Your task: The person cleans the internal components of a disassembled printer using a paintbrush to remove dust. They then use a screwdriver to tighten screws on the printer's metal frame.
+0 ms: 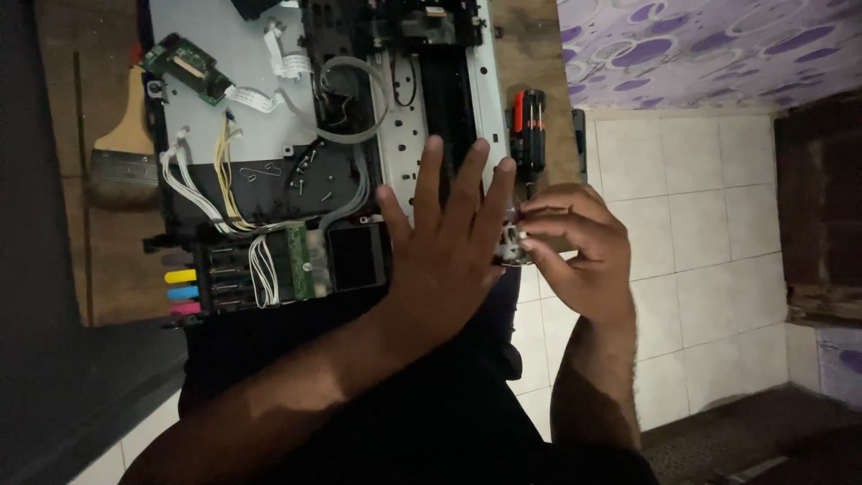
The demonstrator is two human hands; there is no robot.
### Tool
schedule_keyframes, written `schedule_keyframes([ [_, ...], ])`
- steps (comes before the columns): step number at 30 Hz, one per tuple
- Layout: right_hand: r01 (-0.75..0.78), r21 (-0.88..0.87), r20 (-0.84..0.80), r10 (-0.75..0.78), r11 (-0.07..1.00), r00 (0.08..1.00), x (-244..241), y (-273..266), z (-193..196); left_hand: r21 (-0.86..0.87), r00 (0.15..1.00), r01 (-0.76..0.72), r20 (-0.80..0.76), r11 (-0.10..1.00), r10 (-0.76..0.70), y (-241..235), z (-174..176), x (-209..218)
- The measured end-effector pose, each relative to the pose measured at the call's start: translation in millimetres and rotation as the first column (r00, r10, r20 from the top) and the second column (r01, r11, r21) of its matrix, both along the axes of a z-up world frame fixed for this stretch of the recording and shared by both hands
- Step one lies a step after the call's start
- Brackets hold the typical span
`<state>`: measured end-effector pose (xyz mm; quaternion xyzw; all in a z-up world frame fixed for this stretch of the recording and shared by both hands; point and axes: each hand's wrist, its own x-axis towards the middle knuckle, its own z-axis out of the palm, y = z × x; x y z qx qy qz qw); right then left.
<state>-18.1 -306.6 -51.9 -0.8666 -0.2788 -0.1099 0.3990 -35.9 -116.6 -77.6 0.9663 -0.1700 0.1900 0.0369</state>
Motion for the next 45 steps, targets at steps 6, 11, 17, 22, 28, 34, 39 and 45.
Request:
schedule_keyframes([
  [6,0.005,-0.105,-0.001,-0.005,0.994,1.0,0.6,2.7,-1.6,-0.273,0.989,0.08,-0.096,0.959,-0.11,2.0,0.3,2.2],
  [11,0.026,-0.162,0.013,-0.024,0.986,1.0,-1.1,-2.6,-2.3,-0.324,0.986,0.078,-0.112,0.943,-0.12,-0.4,-6.4,2.2],
  [17,0.026,-0.213,-0.006,-0.027,0.977,1.0,-2.1,-9.5,-2.2,-0.329,0.976,0.079,-0.169,0.941,-0.141,0.0,-9.5,2.2],
  [22,0.006,-0.223,-0.027,-0.013,0.975,1.0,-0.7,-9.6,-2.2,-0.35,0.974,0.08,-0.171,0.933,-0.148,-0.7,-9.8,2.2],
  [28,-0.027,-0.233,-0.031,0.02,0.972,0.999,1.2,-8.4,-1.2,-0.328,0.973,0.088,-0.172,0.94,-0.151,1.1,-6.2,2.4],
  [34,0.001,-0.253,-0.032,-0.009,0.968,0.999,2.4,-3.1,3.0,-0.346,0.981,0.09,-0.131,0.934,-0.143,0.2,-8.4,2.1],
  [39,-0.008,-0.248,-0.071,-0.01,0.969,0.997,3.0,-3.2,5.0,-0.336,0.971,0.073,-0.19,0.939,-0.143,-0.1,-9.1,3.9],
  [45,-0.026,-0.277,-0.122,-0.009,0.961,0.992,4.8,-2.0,10.8,-0.35,0.982,0.073,-0.139,0.934,-0.128,-0.9,-6.9,3.2],
])
